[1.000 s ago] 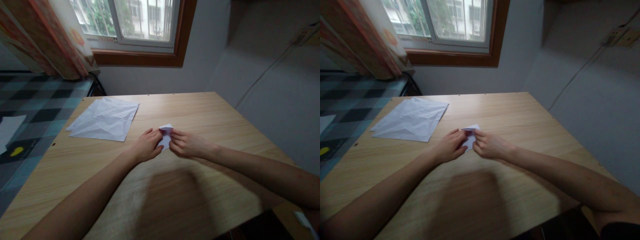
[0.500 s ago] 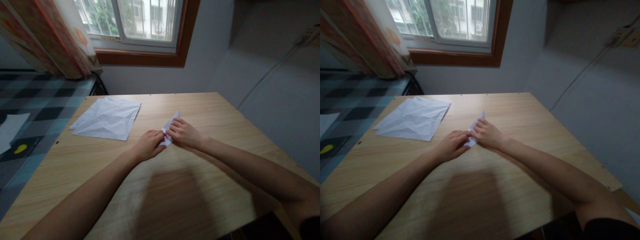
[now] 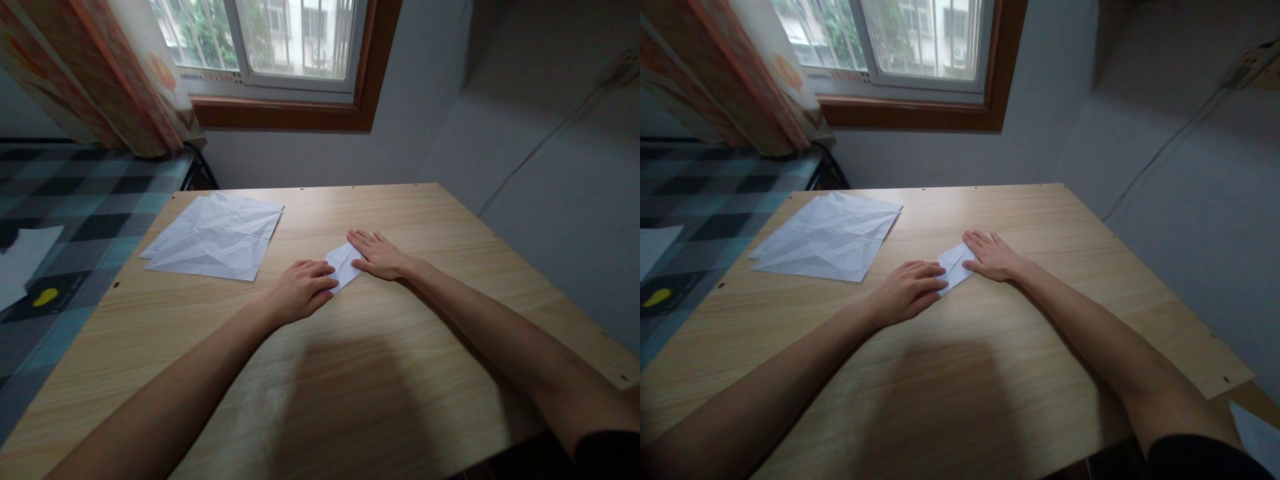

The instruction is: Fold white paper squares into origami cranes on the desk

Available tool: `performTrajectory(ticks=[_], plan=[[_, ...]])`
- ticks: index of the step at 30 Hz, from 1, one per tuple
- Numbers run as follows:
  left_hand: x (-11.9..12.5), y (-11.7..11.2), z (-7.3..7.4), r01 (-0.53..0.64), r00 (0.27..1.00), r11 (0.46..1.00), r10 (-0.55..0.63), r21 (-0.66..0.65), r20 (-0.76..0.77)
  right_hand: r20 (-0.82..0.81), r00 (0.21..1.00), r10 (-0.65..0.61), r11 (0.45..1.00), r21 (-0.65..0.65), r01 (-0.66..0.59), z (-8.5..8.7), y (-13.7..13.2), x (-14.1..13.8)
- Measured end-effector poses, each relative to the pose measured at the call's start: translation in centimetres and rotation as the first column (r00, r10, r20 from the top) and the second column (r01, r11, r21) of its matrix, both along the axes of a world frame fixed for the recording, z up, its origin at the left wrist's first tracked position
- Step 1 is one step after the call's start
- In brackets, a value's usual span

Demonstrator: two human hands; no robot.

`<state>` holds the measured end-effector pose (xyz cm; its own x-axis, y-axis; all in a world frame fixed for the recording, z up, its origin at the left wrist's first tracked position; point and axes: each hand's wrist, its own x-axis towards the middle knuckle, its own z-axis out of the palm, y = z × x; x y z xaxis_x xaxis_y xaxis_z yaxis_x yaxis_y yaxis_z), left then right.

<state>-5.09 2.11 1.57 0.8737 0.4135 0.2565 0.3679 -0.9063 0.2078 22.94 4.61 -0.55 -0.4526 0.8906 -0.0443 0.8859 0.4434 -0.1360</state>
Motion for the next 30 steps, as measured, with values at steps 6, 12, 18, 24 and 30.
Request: performTrajectory(ticks=[6, 12, 18, 24, 30], plan=[[-0.4, 0.1, 0.8, 0.041, 0.998, 0.997, -0.044, -0.064, -0.047, -0.063, 0.955, -0.289, 0.953, 0.075, 0.293, -0.6, 0.5, 1.3], [-0.3, 0.1, 0.6, 0.044, 0.996, 0.998, -0.048, -0.043, -0.078, -0.549, 0.819, -0.167, 0.966, 0.073, 0.246, -0.3, -0.8, -0.7], [-0.6, 0.3, -0.6, -0.089, 0.989, 0.994, 0.095, -0.061, 0.113, -0.656, 0.735, 0.171, 0.978, 0.203, -0.046, 0.3, -4.2, -2.6], [-0.5, 0.5, -0.6, -0.048, 0.998, 0.998, 0.046, -0.034, -0.045, -0.298, 0.906, 0.300, 0.948, 0.197, -0.249, -0.1, -6.6, -2.2], [-0.2, 0.2, 0.3, -0.011, 0.992, 1.000, 0.012, 0.008, -0.127, -0.326, 0.939, 0.112, 0.976, 0.215, -0.041, 0.1, -6.9, -1.7]])
